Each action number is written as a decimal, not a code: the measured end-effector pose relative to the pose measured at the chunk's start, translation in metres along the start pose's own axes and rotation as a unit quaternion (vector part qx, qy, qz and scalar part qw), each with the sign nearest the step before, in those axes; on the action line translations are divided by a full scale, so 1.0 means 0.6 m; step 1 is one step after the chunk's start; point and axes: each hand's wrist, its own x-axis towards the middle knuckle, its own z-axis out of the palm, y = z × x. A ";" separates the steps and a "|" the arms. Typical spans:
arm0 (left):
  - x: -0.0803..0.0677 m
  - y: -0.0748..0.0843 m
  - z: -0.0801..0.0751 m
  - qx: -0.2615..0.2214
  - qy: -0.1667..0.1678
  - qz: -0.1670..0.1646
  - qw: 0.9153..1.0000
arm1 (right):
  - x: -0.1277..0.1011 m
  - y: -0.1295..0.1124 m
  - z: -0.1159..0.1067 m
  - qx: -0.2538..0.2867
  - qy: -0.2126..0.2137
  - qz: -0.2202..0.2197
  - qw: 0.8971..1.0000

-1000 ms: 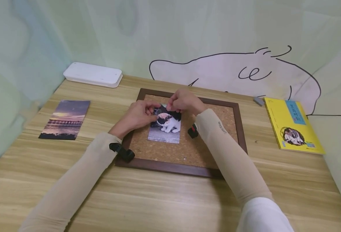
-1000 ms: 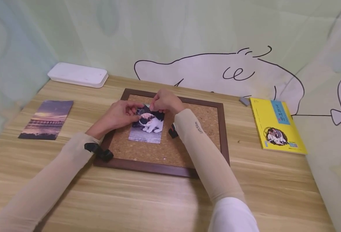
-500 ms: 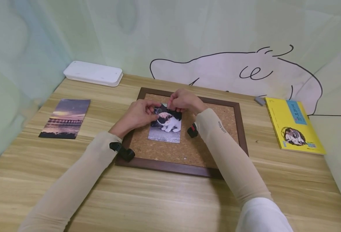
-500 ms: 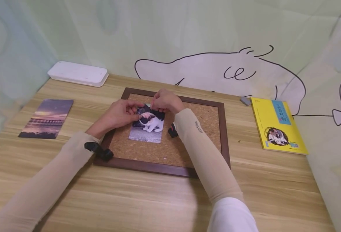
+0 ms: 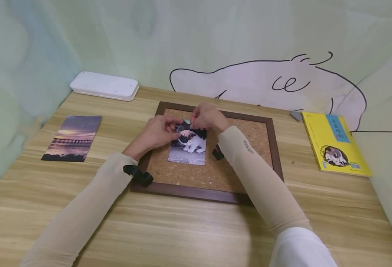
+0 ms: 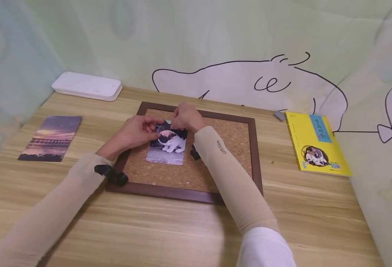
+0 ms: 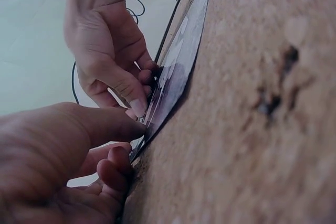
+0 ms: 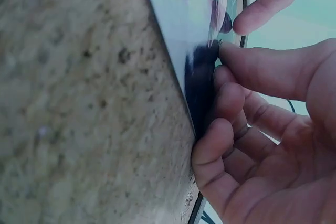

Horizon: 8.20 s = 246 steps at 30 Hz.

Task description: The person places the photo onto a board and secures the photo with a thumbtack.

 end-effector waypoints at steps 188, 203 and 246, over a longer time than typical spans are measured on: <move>0.046 0.140 0.076 -0.246 -0.081 -0.023 0.966 | -0.275 0.248 -0.099 0.305 0.196 0.046 0.931; 0.056 0.154 0.135 -0.081 -0.074 0.019 0.994 | -0.248 0.229 -0.100 0.283 0.188 0.033 0.940; 0.046 0.175 0.150 0.105 -0.077 0.072 0.989 | -0.133 0.211 -0.079 0.133 0.106 0.071 0.983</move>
